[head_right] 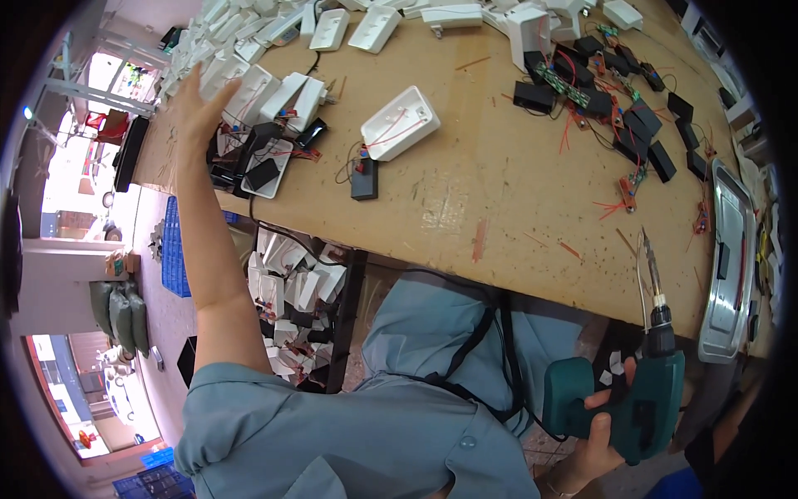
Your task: Soldering wires and circuit boards into plastic housings for electronic product assembly.
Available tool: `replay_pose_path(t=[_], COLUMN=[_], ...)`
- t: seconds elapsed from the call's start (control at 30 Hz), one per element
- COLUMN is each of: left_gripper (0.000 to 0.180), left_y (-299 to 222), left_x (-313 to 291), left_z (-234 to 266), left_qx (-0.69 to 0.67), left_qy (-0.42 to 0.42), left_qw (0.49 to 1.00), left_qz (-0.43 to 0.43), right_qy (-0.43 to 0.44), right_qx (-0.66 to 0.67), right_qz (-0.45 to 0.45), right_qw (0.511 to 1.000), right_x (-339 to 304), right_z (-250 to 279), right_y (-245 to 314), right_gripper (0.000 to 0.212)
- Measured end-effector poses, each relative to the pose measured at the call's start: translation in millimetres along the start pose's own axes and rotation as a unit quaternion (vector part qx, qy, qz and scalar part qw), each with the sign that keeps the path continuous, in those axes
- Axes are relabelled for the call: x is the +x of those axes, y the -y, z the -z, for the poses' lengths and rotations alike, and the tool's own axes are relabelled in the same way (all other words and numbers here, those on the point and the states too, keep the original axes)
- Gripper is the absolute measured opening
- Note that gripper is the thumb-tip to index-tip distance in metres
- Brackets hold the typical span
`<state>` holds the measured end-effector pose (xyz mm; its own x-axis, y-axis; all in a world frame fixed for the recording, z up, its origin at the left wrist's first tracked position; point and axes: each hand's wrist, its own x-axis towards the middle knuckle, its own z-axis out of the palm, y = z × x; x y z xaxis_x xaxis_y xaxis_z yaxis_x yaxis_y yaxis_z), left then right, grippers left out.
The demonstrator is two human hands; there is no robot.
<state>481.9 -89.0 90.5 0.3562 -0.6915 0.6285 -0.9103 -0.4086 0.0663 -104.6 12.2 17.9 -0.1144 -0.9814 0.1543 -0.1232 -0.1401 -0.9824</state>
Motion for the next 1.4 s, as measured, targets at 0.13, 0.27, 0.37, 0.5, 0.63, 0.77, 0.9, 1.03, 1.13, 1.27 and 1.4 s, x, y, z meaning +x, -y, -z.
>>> replay_pose_path(t=[0.13,0.27,0.37,0.5,0.63,0.77,0.9,1.03,1.13,1.27,1.4], left_gripper=[0.052,0.029,0.03,0.034,0.041,0.009,0.035,0.041,0.039,0.035,0.027], left_y=[-81,-163,-197,-231,-279,-323,-318,-281,-260,-254,-270], left_x=[-17,-50,-54,-29,7,19,39,42,38,40,31], left_z=[18,7,-7,-42,-84,-97,-116,-138,-128,-107,-61], left_qx=[-0.09,-0.256,-0.254,-0.272,-0.324,-0.459,-0.23,-0.18,-0.235,-0.381,-0.508], left_qy=[-0.115,0.068,0.143,0.162,0.151,0.16,0.156,0.169,0.283,0.272,0.186], left_qw=[0.986,0.95,0.936,0.921,0.907,0.853,0.922,0.945,0.92,0.881,0.83], left_qz=[-0.082,-0.163,-0.197,-0.227,-0.22,-0.191,-0.268,-0.215,-0.136,-0.073,-0.134], right_qy=[0.018,0.022,0.029,0.01,-0.011,-0.027,-0.038,-0.05,-0.045,-0.036,-0.039], right_qx=[0.028,0.039,0.027,0.036,0.05,0.049,0.057,0.07,0.08,0.09,0.104], right_qz=[0.038,0.032,0.04,0.011,-0.023,-0.031,-0.026,-0.039,-0.046,-0.035,-0.033], right_qw=[0.999,0.998,0.998,0.999,0.998,0.998,0.997,0.996,0.995,0.995,0.993], right_x=[7,12,12,12,14,17,20,19,19,19,17], right_z=[-3,-2,-1,-1,-3,-5,-1,3,7,7,8], right_y=[-1,-5,-4,-5,-5,-6,-5,-14,-16,-16,-17], right_gripper=[0.057,0.06,0.061,0.061,0.063,0.063,0.062,0.06,0.058,0.058,0.058])
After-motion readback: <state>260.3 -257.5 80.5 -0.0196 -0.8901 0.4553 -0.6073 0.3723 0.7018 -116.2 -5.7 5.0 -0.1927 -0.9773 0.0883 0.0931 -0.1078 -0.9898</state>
